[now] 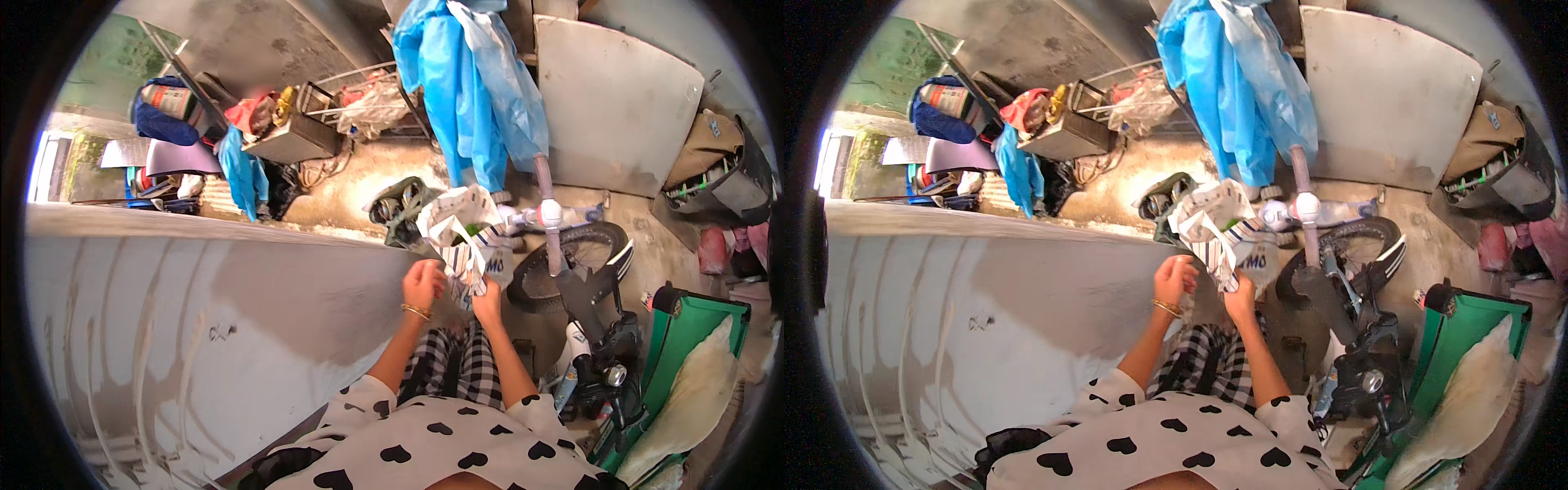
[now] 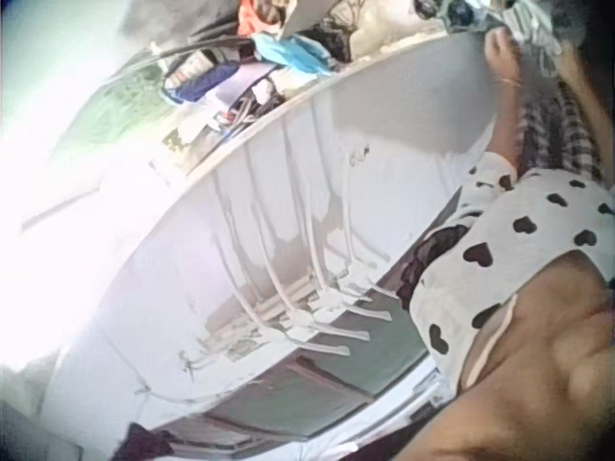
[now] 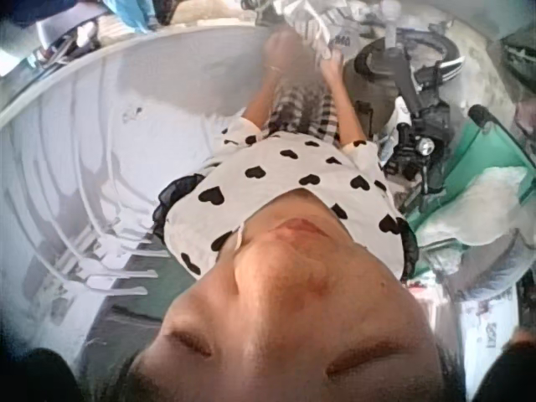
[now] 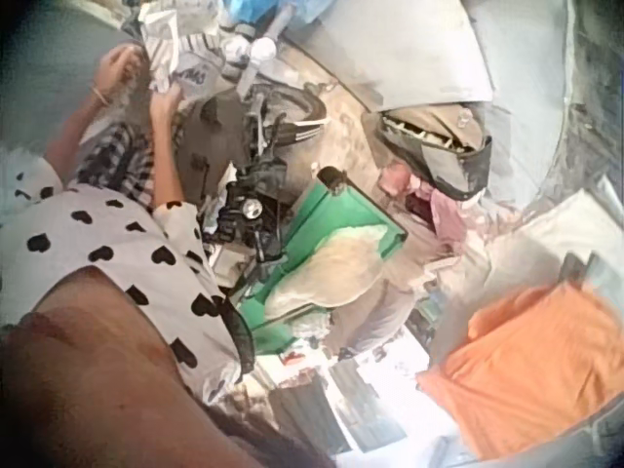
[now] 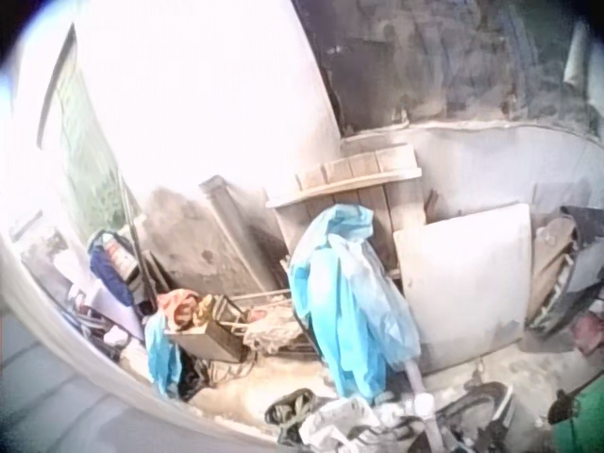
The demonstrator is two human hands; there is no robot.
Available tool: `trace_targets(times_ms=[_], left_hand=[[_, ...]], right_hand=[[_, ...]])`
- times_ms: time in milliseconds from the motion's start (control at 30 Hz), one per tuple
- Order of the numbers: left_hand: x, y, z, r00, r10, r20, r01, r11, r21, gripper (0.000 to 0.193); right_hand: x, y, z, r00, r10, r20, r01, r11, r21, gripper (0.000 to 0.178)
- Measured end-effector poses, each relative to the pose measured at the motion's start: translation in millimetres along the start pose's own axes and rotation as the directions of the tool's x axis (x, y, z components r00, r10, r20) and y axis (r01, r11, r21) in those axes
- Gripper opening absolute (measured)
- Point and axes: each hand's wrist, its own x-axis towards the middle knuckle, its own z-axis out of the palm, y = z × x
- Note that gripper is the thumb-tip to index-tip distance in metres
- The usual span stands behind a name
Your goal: The person picks up a grey bag and a yellow bucket containing bottles, moves them into a cluttered storage area, and puts objects into a white padded envelope.
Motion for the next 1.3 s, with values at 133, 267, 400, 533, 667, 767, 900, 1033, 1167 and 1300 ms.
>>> trace_targets(times_ms=[133, 267, 400, 533, 667, 767, 900, 1033, 1167, 1300], left_hand=[[22.3, -33.3, -26.9, 0.971, -0.119, -0.208, 0.140, 0.986, 0.090, 0.016], [44.1, -78.7, -49.6, 0.904, -0.279, -0.323, 0.307, 0.951, 0.039, 0.011], [90.0, -122.0, -60.2, 0.881, -0.316, -0.353, 0.366, 0.927, 0.083, 0.014], [162.1, -165.0, -68.9, 0.884, -0.203, -0.422, 0.302, 0.936, 0.183, 0.018], [244.4, -206.8, -105.9, 0.891, -0.017, -0.453, 0.311, 0.751, 0.583, 0.032], [302.3, -180.8, -98.5, 0.924, 0.022, -0.382, 0.317, 0.515, 0.796, 0.042], [375.5, -197.9, -113.7, 0.936, -0.081, -0.341, 0.351, 0.225, 0.909, 0.067], [407.2, -192.1, -134.8, 0.928, -0.251, -0.274, 0.282, -0.002, 0.959, 0.091], [424.7, -202.5, -146.0, 0.889, -0.430, -0.157, 0.097, -0.160, 0.982, 0.091], [420.3, -209.1, -147.1, 0.751, -0.639, -0.167, 0.027, -0.223, 0.974, 0.068]], right_hand=[[31.4, 13.9, -16.5, 0.982, 0.154, -0.112, -0.144, 0.985, 0.093, 0.023], [39.8, 0.1, -28.6, 0.948, 0.247, -0.202, -0.205, 0.957, 0.207, 0.034], [44.9, 0.3, -37.2, 0.907, 0.340, -0.247, -0.290, 0.932, 0.216, 0.037], [43.4, -0.8, -42.2, 0.904, 0.342, -0.257, -0.318, 0.939, 0.132, 0.031], [39.3, 5.5, -33.4, 0.897, 0.379, -0.230, -0.408, 0.908, -0.097, 0.027], [38.4, 10.1, -30.3, 0.884, 0.430, -0.184, -0.445, 0.894, -0.048, 0.027], [13.3, 55.8, -46.3, 0.903, 0.349, -0.249, -0.411, 0.872, -0.267, 0.037], [30.4, 47.9, -34.5, 0.927, 0.370, -0.055, -0.365, 0.860, -0.358, 0.043], [67.1, 23.4, -15.8, 0.939, 0.343, -0.008, -0.321, 0.871, -0.372, 0.040], [90.8, 10.5, -1.0, 0.967, 0.248, 0.061, -0.206, 0.898, -0.388, 0.039]])
